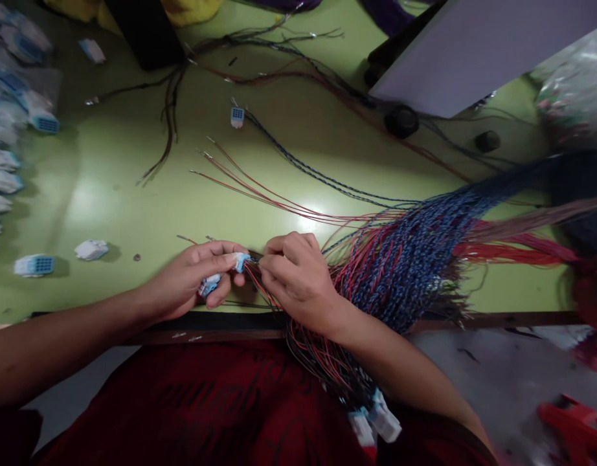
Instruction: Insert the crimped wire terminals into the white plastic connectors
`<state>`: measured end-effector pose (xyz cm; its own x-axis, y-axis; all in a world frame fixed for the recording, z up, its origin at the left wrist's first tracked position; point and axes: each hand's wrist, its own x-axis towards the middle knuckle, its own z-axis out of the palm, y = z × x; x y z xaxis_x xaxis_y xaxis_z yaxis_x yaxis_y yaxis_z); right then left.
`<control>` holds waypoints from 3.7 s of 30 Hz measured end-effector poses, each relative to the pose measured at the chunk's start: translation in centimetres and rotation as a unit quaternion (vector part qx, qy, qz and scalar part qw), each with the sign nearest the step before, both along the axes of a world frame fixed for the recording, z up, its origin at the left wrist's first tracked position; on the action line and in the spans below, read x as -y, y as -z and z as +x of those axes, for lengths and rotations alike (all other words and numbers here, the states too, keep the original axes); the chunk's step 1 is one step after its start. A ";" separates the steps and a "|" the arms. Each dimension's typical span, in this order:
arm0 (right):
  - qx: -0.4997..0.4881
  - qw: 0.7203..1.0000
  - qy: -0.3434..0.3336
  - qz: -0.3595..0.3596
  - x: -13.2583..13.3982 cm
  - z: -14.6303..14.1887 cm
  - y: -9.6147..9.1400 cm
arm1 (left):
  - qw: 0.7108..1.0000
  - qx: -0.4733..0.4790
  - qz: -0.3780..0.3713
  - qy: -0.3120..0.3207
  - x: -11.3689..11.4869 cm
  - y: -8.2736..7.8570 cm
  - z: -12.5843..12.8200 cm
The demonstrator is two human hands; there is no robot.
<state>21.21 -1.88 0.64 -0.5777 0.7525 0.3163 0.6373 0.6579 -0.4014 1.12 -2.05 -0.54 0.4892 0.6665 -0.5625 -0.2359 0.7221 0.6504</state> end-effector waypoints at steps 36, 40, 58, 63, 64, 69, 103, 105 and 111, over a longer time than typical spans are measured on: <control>-0.161 0.980 0.002 -0.114 0.1 -1.0 0.8 | 0.998 -0.015 0.051 0.033 0.2 0.3 -0.1; -0.128 0.988 -0.009 -0.090 0.3 -1.1 0.8 | 0.997 -0.036 0.064 0.038 0.3 0.4 -0.1; -0.128 0.976 0.058 -0.166 0.5 -1.3 0.3 | 0.989 -0.079 0.122 0.041 0.6 0.5 -0.1; -0.302 0.848 0.064 -0.431 1.2 5.0 -4.0 | 0.994 0.010 0.106 0.013 0.1 -0.1 -0.7; -0.339 0.812 0.021 -0.475 1.5 6.7 -4.8 | 0.994 0.019 0.104 0.001 -0.1 -0.3 -0.7; -0.082 0.718 -0.036 -0.690 3.2 9.3 -5.2 | 0.988 0.026 0.135 -0.068 -0.9 -1.8 -0.6; -0.126 0.897 -0.137 -0.400 5.7 -2.8 -5.0 | 0.976 0.040 0.075 -0.199 10.2 -0.2 -2.8; -0.160 0.912 -0.022 -0.377 5.3 -3.0 -4.2 | 0.981 0.044 0.075 -0.176 10.1 -0.3 -2.7; -0.166 0.932 0.064 -0.315 4.9 -2.5 -2.8 | 0.983 -0.001 0.132 -0.127 9.9 -0.2 -2.4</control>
